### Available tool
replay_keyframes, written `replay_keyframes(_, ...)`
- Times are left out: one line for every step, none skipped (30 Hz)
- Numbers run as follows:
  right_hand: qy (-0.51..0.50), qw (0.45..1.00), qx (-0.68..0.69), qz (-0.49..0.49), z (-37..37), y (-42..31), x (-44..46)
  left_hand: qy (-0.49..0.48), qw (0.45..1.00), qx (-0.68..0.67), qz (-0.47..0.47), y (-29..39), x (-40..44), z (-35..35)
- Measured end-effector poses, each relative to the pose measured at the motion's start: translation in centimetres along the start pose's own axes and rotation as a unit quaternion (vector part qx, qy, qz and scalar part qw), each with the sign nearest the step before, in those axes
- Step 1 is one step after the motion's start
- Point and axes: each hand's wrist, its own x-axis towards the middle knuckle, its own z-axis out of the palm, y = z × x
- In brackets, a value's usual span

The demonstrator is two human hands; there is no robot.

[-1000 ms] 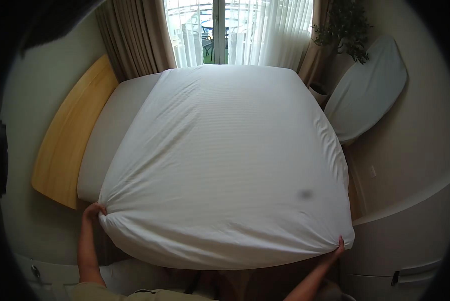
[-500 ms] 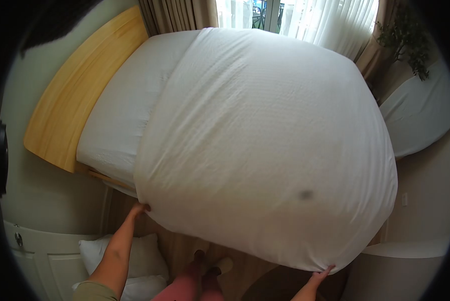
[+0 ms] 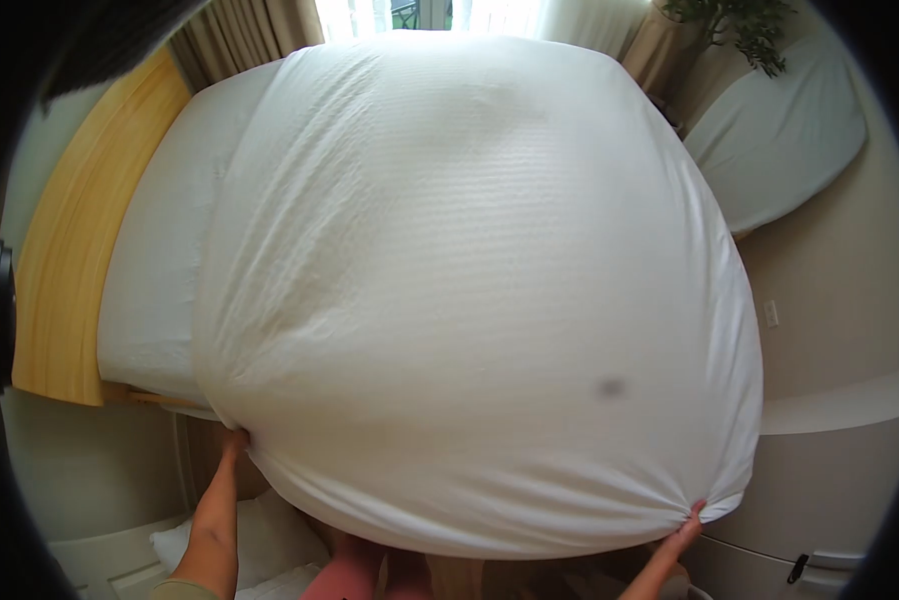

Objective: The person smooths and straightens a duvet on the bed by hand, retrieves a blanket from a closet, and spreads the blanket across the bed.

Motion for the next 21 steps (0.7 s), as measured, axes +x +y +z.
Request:
replay_keyframes(0.068, 0.998, -0.017, 0.005, -0.6, 3.5, 2.8, -0.007, 0.999, 0.027, -0.021, -0.3, 0.6, 0.2)
replay_keyframes(0.138, 0.990, -0.034, 0.013, -1.6, 7.3, 5.4, -0.024, 0.997, 0.065, -0.042, -0.8, 1.3, 0.2)
replay_keyframes(0.154, 0.986, -0.054, 0.028, -1.2, 11.0, 6.2, -0.046, 0.991, 0.109, -0.060, -1.0, 1.7, 0.0)
replay_keyframes(0.141, 0.989, -0.020, -0.032, -0.2, 15.2, 6.9, -0.066, 0.983, 0.157, -0.069, -1.3, 2.2, -0.4)
replay_keyframes(0.231, 0.956, -0.041, 0.175, 1.6, 16.4, 6.4, -0.002, 0.980, 0.198, 0.009, -2.0, 1.3, -0.3)
replay_keyframes(0.274, 0.927, 0.007, 0.256, 2.9, 18.3, 6.0, 0.061, 0.966, 0.237, 0.087, -1.5, 0.6, 0.0)
replay_keyframes(0.249, 0.910, -0.037, 0.329, 4.4, 18.3, 4.7, 0.077, 0.966, 0.247, -0.021, 0.8, -0.9, -0.3)
replay_keyframes(0.187, 0.906, 0.009, 0.379, 4.6, 19.0, 4.5, 0.087, 0.954, 0.256, -0.130, 4.6, -3.1, -0.8)
replay_keyframes(0.155, 0.905, 0.060, 0.392, 5.5, 18.9, 4.3, 0.156, 0.949, 0.275, -0.019, 6.4, -4.2, -0.6)
replay_keyframes(0.135, 0.896, 0.089, 0.413, 6.2, 18.5, 4.6, 0.222, 0.928, 0.285, 0.096, 8.4, -5.5, -0.5)
replay_keyframes(0.092, 0.918, 0.076, 0.378, 7.0, 17.3, 4.4, 0.230, 0.904, 0.271, 0.237, 13.2, -8.7, -0.1)
replay_keyframes(0.058, 0.931, 0.057, 0.355, 7.7, 15.4, 4.6, 0.237, 0.864, 0.249, 0.369, 19.8, -13.7, 0.6)
replay_keyframes(0.024, 0.942, 0.036, 0.332, 8.5, 13.4, 4.9, 0.228, 0.861, 0.244, 0.383, 23.6, -16.1, 1.9)
replay_keyframes(0.024, 0.946, 0.031, 0.322, 9.0, 11.6, 5.7, 0.152, 0.823, 0.281, 0.470, 27.1, -18.0, 3.3)
replay_keyframes(0.023, 0.949, 0.025, 0.313, 9.3, 9.8, 6.8, 0.077, 0.770, 0.314, 0.550, 30.1, -19.6, 5.0)
replay_keyframes(0.034, 0.950, 0.037, 0.307, 9.5, 7.8, 8.4, 0.033, 0.743, 0.318, 0.588, 32.4, -21.0, 7.6)
replay_keyframes(0.007, 0.961, 0.030, 0.275, 9.6, 5.6, 10.1, -0.010, 0.714, 0.323, 0.622, 34.2, -22.7, 10.5)
replay_keyframes(-0.020, 0.969, 0.021, 0.244, 9.7, 3.7, 11.7, -0.064, 0.700, 0.327, 0.631, 36.7, -24.9, 13.2)
replay_keyframes(-0.015, 0.971, 0.026, 0.238, 10.1, 1.6, 13.5, -0.116, 0.687, 0.330, 0.637, 39.3, -27.3, 15.9)
replay_keyframes(-0.028, 0.979, 0.003, 0.200, 10.6, -0.4, 15.6, -0.142, 0.667, 0.317, 0.660, 41.0, -29.1, 19.1)
replay_keyframes(-0.043, 0.985, -0.022, 0.163, 11.2, -2.1, 17.5, -0.168, 0.646, 0.305, 0.679, 42.7, -30.7, 22.1)
